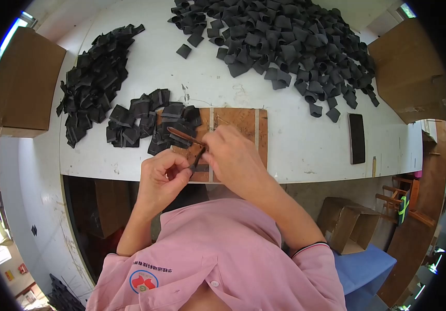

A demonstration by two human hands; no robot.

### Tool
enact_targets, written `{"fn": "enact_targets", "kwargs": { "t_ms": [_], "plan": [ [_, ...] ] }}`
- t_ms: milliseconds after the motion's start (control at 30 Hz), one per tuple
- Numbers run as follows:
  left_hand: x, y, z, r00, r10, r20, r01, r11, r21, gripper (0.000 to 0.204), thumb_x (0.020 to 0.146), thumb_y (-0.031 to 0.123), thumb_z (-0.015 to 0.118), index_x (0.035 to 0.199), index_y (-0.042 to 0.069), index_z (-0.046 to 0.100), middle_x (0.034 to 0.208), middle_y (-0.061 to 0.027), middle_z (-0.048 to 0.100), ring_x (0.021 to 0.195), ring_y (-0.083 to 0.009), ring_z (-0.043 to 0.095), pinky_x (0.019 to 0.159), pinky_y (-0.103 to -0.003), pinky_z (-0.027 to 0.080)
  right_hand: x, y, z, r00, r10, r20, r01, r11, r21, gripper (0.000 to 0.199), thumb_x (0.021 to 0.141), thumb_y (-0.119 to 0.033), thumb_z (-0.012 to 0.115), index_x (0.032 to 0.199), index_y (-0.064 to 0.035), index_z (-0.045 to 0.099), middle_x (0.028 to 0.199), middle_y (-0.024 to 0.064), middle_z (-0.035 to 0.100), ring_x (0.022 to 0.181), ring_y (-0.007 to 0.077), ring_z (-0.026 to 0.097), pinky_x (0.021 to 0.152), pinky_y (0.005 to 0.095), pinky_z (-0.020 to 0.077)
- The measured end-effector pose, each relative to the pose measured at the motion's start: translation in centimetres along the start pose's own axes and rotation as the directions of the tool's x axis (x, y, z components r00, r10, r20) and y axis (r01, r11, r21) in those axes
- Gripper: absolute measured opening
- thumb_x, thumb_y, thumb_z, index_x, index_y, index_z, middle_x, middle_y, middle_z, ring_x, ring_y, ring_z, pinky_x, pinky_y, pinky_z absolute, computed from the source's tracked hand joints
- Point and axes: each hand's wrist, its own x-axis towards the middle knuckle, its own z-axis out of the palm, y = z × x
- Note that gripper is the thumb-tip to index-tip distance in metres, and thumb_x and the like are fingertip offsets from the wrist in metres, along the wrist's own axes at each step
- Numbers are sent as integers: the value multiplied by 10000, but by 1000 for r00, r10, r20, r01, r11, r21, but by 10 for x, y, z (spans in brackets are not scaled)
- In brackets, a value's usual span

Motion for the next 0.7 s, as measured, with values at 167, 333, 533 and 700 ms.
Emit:
{"fn": "enact_targets", "kwargs": {
  "t_ms": [167, 333, 533, 700],
  "plan": [
    [-11, 5, 24, 971, -121, -205, 46, 939, -341, 63, 715, 14, 619, 757, 9, 573, 645, -72, 581, 545, -126, 553, 490, -252, 424, -11, -26, 27, 824, 158, -545, -31, 972, 235, 179, 708, -115, 662, 822, 1, 587, 719, 76, 516, 650, 218, 522, 535, 306, 415],
    [-10, -1, 43, 851, 209, -482, -138, 974, 180, 121, 713, -6, 636, 814, 24, 578, 656, -82, 586, 533, -132, 563, 488, -241, 441, -3, -24, 37, 770, 16, -638, 11, 999, 38, 119, 706, -18, 624, 814, 7, 582, 739, 93, 505, 614, 237, 526, 518, 313, 435],
    [-9, 16, 38, 829, -277, -486, 10, 876, -482, 109, 745, -37, 587, 834, 21, 563, 666, -31, 568, 482, -78, 494, 438, -186, 384, 5, -12, 46, 715, -10, -699, -67, 994, -82, 126, 690, 24, 609, 813, 24, 583, 739, 88, 515, 625, 197, 535, 533, 300, 444],
    [-9, 15, 14, 944, -328, 26, 127, 290, -949, 159, 752, -76, 533, 899, -18, 517, 752, -50, 556, 412, -7, 332, 358, -147, 242, -5, -3, 30, 912, 377, -163, 26, 342, 939, 105, 734, -16, 620, 830, 23, 604, 755, 24, 546, 680, 91, 517, 528, 245, 418]
  ]
}}
